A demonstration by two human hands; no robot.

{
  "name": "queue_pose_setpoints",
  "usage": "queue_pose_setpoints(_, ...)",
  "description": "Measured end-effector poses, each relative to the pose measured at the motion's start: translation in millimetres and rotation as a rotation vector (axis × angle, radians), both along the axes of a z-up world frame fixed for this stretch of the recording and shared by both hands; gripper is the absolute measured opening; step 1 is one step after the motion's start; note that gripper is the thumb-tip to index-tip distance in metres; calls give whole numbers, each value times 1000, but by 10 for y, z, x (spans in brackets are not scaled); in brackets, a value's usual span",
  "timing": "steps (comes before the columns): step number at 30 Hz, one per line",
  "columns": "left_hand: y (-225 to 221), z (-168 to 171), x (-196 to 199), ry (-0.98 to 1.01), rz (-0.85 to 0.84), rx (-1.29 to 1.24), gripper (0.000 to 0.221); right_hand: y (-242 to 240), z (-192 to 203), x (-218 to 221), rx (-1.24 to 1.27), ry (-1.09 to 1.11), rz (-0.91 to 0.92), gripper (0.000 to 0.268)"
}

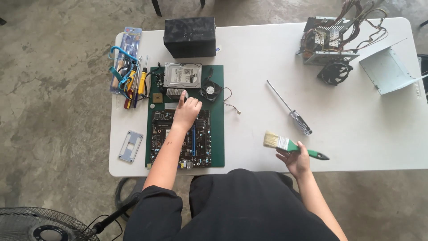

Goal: Cleaning small computer components using a brush on a repair bench.

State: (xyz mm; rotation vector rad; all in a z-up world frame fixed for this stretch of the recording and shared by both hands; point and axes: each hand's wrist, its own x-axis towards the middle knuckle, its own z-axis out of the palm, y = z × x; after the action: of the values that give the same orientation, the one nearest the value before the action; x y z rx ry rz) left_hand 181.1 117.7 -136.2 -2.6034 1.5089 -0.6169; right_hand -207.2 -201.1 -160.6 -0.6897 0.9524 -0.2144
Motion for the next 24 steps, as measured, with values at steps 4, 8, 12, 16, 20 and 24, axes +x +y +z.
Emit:
queue_pose_setpoints(4, -54, 52, 28, 101, 110, 51, 29, 30, -116, -19, 81, -57, -58, 59)
queue_pose_setpoints(8, -99, -177, 114, 321, 166, 129, 41, -4, -132, -47, 72, -14, 22, 61)
queue_pose_setpoints(12, -250, -55, 195, 381, 127, 115, 38, 23, -9, -28, 21, -9, 78, 62)
queue_pose_setpoints(16, -422, 682, 374, 446, 127, 128, 38, -5, -78, -43, 8, -25, 63, 62)
queue_pose_setpoints(20, -637, 931, 1074, 517, 289, 303, 96, 18, -253, -104, 7, -41, 63, 60)
queue_pose_setpoints(24, -888, 318, 1774, 586, 400, 599, 160, 32, -187, -77, -6, -25, 49, 59)
